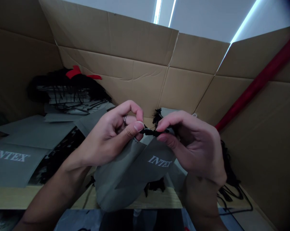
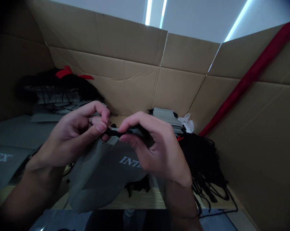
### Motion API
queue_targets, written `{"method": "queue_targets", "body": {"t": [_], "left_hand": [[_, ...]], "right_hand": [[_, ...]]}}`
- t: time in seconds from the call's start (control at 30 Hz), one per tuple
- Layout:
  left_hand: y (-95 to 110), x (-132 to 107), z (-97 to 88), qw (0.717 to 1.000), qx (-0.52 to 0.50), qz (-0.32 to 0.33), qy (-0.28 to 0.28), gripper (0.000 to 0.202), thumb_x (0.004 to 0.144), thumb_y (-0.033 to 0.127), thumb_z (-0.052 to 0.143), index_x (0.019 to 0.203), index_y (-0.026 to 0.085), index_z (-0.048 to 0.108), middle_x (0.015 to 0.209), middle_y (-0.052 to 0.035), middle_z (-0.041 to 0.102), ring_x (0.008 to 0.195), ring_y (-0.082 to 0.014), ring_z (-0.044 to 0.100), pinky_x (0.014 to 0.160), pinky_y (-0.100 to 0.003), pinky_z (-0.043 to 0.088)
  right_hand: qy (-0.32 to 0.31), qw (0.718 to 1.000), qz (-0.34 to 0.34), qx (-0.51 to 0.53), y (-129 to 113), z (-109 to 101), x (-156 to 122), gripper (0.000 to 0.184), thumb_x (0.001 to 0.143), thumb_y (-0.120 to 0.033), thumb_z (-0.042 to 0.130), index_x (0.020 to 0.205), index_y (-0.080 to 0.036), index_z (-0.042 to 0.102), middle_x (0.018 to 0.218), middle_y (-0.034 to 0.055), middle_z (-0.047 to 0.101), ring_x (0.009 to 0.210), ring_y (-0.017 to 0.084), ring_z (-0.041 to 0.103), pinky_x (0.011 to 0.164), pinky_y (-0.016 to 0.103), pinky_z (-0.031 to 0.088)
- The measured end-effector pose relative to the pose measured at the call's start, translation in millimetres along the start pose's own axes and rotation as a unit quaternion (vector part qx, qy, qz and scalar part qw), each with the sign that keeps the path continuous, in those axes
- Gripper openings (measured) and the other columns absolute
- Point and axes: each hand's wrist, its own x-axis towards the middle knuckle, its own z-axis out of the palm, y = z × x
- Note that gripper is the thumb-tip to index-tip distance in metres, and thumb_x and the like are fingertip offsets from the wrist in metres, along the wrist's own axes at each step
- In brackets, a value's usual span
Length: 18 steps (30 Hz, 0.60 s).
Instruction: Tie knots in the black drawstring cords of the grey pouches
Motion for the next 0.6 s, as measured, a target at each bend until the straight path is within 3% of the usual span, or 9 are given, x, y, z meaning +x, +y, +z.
{"method": "queue_targets", "body": {"t": [0.23,0.43,0.6], "left_hand": [[3,3,1.9,1.0,-0.005,-0.013,0.0,0.037,0.11,0.047,0.092,0.114,0.023,0.064,0.08,0.0028,0.074,0.066,-0.0112,0.06,0.056,-0.018,0.044],[6,4,12.5,0.998,-0.051,-0.023,-0.01,0.047,0.11,0.057,0.091,0.115,0.025,0.057,0.079,0.0032,0.073,0.064,-0.0118,0.059,0.056,-0.019,0.043],[6,2,19.2,0.998,-0.054,-0.014,-0.042,0.04,0.116,0.055,0.082,0.122,0.025,0.057,0.075,0.0077,0.063,0.057,-0.0085,0.04,0.051,-0.019,0.03]], "right_hand": [[0.0,1.0,0.001,0.027,-1,-1,0,0.022,0.101,-0.02,0.1,0.114,-0.03,0.084,0.106,0.0002,0.083,0.093,0.02,0.074,0.084,0.034,0.058],[-0.005,1.0,0.015,0.016,-7,2,4,0.04,0.087,-0.03,0.113,0.115,-0.027,0.084,0.102,-0.0011,0.082,0.088,0.019,0.075,0.083,0.033,0.062],[-0.007,1.0,-0.025,0.009,-3,11,7,0.023,0.097,-0.027,0.105,0.108,-0.025,0.085,0.102,-0.0006,0.086,0.083,0.017,0.075,0.084,0.032,0.063]]}}
